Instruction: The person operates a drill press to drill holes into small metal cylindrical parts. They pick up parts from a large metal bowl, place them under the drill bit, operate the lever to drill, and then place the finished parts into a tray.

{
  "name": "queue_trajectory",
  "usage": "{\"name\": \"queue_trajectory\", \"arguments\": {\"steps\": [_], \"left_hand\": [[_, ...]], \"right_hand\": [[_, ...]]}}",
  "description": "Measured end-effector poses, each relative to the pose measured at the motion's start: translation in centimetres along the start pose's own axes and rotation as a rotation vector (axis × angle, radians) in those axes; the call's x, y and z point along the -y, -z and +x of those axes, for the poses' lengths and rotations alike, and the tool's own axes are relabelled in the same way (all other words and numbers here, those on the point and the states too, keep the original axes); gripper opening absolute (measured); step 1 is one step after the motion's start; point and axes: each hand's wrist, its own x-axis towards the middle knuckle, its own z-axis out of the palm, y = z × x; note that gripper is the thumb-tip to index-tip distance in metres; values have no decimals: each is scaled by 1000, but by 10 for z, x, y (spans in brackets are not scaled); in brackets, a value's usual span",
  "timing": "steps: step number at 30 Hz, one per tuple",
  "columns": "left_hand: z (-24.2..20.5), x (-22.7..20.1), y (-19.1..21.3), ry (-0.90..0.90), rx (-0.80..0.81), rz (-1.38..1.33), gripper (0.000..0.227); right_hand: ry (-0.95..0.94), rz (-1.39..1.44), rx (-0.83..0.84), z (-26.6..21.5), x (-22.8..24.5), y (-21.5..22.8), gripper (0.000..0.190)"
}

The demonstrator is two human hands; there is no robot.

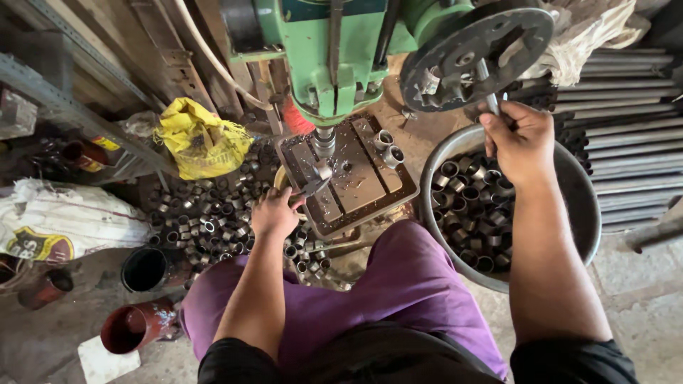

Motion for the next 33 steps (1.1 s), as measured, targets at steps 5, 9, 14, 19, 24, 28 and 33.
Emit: {"name": "queue_trajectory", "arguments": {"steps": [5, 9, 14, 19, 24, 28, 33], "left_hand": [[-1, -3, 7, 51, 97, 40, 37], [3, -1, 3, 50, 95, 36, 37], [3, 1, -3, 50, 107, 31, 37], [4, 0, 2, 40, 111, 35, 38], [3, -2, 2, 44, 108, 47, 38], [1, 1, -4, 17, 64, 29, 38], [3, 3, -9, -5, 20, 27, 41]], "right_hand": [[18, -44, 5, -1, 1, -3, 11], [48, -6, -10, -1, -3, -5, 10], [56, 12, -38, 3, -16, -11, 8], [88, 40, -47, 5, -24, -18, 6], [72, 61, -60, 5, -28, -18, 6], [62, 114, -67, 6, -29, -16, 7], [63, 57, -72, 4, -28, -12, 8]]}}
